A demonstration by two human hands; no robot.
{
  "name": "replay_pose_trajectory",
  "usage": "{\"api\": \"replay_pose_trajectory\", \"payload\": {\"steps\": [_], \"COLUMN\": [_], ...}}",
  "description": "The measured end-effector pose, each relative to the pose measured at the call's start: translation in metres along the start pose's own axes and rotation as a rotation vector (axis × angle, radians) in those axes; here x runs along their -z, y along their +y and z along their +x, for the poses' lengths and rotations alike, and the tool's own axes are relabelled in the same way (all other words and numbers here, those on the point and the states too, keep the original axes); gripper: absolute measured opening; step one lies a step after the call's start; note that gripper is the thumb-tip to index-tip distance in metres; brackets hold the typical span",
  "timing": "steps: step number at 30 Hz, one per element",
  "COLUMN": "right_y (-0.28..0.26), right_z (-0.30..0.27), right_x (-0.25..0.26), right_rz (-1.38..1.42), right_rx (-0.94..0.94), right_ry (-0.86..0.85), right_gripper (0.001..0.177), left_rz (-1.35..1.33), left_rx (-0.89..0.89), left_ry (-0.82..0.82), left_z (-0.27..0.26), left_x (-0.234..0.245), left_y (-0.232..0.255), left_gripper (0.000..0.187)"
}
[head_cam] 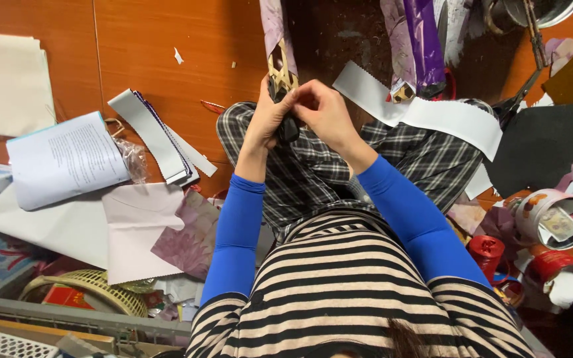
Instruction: Decorating a paper-mache giraffe by wrapping purple adhesive paper around its legs
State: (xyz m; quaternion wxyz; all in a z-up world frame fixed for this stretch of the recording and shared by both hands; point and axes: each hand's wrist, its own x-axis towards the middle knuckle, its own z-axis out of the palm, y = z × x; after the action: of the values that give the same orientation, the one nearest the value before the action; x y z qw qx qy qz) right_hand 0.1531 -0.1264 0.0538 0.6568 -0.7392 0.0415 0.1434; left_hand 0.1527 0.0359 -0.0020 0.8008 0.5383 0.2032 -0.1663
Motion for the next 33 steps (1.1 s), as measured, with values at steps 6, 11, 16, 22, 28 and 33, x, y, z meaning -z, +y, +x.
{"api": "replay_pose_trajectory", "payload": {"steps": [6,11,16,22,28,33], "right_y": [0.017,0.043,0.143,0.186,0.184,0.238], "right_z": [0.01,0.017,0.009,0.031,0.031,0.019], "right_x": [-0.005,0.009,0.072,0.123,0.108,0.097], "right_rz": [-0.153,0.092,0.05,-0.743,-1.161,-0.873], "right_rx": [0.253,0.173,0.206,-0.031,-0.197,0.205], "right_ry": [0.085,-0.046,-0.189,0.225,0.274,0.219], "right_gripper": [0.021,0.019,0.022,0.051,0.017,0.009], "left_rz": [-0.076,-0.092,-0.095,-0.112,-0.101,-0.091], "left_rx": [-0.017,0.006,0.096,0.163,0.177,0.195], "left_ry": [0.014,0.036,0.057,0.062,0.075,0.105], "left_z": [0.021,0.008,0.012,0.017,0.022,0.045], "left_x": [0.018,-0.002,0.002,0.011,0.02,0.05], "left_y": [-0.03,-0.012,-0.013,-0.015,-0.02,-0.046], "left_gripper": [0.114,0.097,0.055,0.041,0.039,0.036]}}
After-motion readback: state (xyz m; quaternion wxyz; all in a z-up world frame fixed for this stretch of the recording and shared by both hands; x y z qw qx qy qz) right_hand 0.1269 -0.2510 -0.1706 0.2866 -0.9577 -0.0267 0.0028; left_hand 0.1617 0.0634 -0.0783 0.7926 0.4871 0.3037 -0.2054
